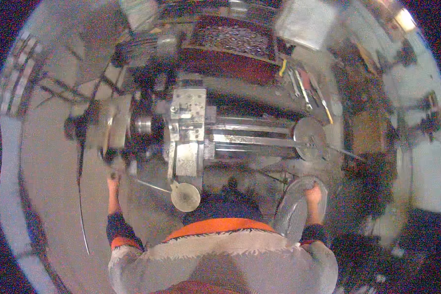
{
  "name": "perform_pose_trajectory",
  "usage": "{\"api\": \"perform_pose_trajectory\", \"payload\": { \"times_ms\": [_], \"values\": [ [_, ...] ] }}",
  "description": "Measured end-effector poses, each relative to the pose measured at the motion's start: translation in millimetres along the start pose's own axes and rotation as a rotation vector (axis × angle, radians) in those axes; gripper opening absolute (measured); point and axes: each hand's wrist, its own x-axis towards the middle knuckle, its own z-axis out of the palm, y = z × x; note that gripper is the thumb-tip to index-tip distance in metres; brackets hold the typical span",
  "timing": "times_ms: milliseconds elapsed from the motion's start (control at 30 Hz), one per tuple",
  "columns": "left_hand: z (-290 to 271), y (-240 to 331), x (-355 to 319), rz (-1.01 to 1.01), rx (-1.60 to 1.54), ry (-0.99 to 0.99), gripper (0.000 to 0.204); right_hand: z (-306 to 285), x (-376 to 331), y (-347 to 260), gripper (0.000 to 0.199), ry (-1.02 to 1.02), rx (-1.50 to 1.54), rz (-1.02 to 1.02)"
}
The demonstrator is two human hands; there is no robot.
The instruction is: The person operates a metal lathe, repeatedly inserting small metal rods into the chuck, machining them, and removing the finished pieces. The person places the finished pieces into a metal basket on the floor.
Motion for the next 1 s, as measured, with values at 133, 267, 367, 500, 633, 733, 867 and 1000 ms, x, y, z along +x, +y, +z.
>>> {"api": "perform_pose_trajectory", "payload": {
  "times_ms": [133, 267, 367, 500, 633, 733, 867, 1000],
  "values": [
    [6.0, 67.4, 4.9, 0.328, 0.6, -0.111, 0.03, 36.4, -59.7, 24.6, 0.036, -0.24, -0.127, -0.022],
    [34.6, -7.6, 29.5, 0.28, 0.677, -0.047, 0.022, 98.5, -42.8, 70.4, 0.022, -0.237, -0.02, -0.317],
    [60.8, -19.1, 14.3, 0.546, 1.187, 0.206, 0.019, 15.8, -56.3, 9.4, 0.021, -0.183, 0.052, -0.225],
    [9.0, 31.6, -12.0, 0.455, 0.65, 0.043, 0.028, -43.8, -56.4, -44.7, 0.022, -0.166, 0.252, -0.22],
    [-70.5, 47.0, -33.7, 0.254, 0.906, -0.229, 0.037, -109.7, -18.8, -120.5, 0.031, -0.161, 0.376, -0.493],
    [-85.0, 74.8, -56.4, 0.198, 0.882, -0.238, 0.033, -167.7, -11.9, -216.3, 0.032, -0.03, 0.529, -0.753],
    [-140.1, 111.0, -79.0, 0.101, 0.602, -0.07, 0.028, -244.4, -66.3, -357.8, 0.033, -0.084, 0.727, -1.223],
    [-257.2, 180.9, -113.9, 0.347, 0.496, 0.262, 0.03, -258.7, -125.6, -456.6, 0.032, 0.053, 0.628, -1.653]
  ]
}}
